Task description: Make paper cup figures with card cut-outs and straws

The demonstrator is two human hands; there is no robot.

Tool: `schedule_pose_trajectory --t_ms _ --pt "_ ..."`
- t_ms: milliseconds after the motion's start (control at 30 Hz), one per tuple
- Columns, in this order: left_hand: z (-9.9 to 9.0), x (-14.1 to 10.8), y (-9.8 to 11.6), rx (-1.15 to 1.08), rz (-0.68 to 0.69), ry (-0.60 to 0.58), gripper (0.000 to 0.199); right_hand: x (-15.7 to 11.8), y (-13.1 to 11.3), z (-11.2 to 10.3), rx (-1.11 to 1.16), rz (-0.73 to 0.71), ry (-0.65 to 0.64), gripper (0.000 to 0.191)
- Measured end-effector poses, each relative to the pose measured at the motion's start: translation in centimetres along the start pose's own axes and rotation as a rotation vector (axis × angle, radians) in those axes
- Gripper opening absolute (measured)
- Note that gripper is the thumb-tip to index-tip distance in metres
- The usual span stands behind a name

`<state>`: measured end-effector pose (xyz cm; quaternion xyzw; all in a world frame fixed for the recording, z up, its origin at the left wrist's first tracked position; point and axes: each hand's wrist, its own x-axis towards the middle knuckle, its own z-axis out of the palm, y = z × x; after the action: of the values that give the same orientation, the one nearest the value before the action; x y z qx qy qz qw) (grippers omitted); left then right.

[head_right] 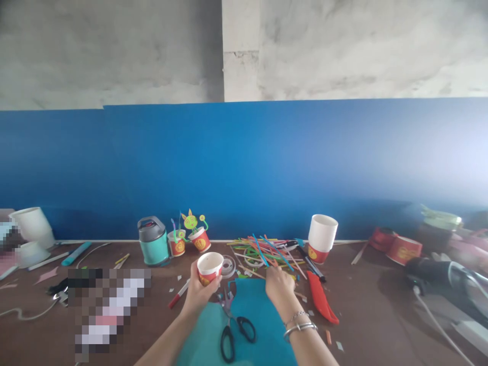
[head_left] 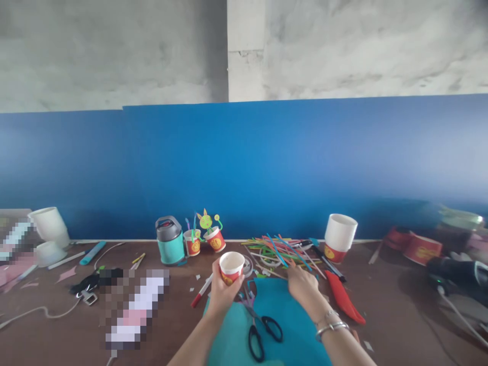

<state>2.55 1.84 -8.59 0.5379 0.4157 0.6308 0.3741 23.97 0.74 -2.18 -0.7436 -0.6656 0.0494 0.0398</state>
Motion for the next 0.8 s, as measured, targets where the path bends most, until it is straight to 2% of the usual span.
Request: schedule_pose_trajectory --t_ms 100,200,300,333,400,467,500,700,800 --pt "0.0 -0.1 0.2 0.036 0.029 -0.021 0.058 0.1 0.1 -0.2 0.022 0.024 -0.008 0.023" --pt "0.0 -0.2 0.4 0.077 0.018 -0.008 0.057 -0.2 -0.1 -1.4 0.055 0.0 0.016 0.022" --pt "0.1 -0.2 0.4 0.107 0.026 -0.006 0.053 -1.0 -0.7 -2.8 0.203 -0.137 0.035 0.014" --pt "0.1 -0.2 0.4 0.112 0.033 -0.009 0.052 -1.4 -1.0 -3.2 0.307 -0.199 -0.017 0.011" --pt "0.2 -0.2 0.3 0.116 0.051 -0.021 0.051 -2.1 -1.8 -3.6 0.544 -0.287 -0.21 0.009" --pt "0.2 -0.2 0.2 0.121 0.067 -0.027 0.052 -2.7 -2.4 -3.8 0.692 -0.283 -0.408 0.011" --pt "0.2 -0.3 0.1 0.128 0.073 -0.032 0.052 -3.0 -2.7 -3.9 0.724 -0.263 -0.464 0.013" --pt "0.1 -0.5 -0.2 0.251 0.114 -0.076 0.055 -3.6 -3.2 -4.0 0.845 -0.247 -0.451 0.007" --pt "0.2 -0.7 -0.1 0.281 0.143 -0.088 0.053 -3.5 -3.1 -4.1 0.853 -0.248 -0.454 0.01"
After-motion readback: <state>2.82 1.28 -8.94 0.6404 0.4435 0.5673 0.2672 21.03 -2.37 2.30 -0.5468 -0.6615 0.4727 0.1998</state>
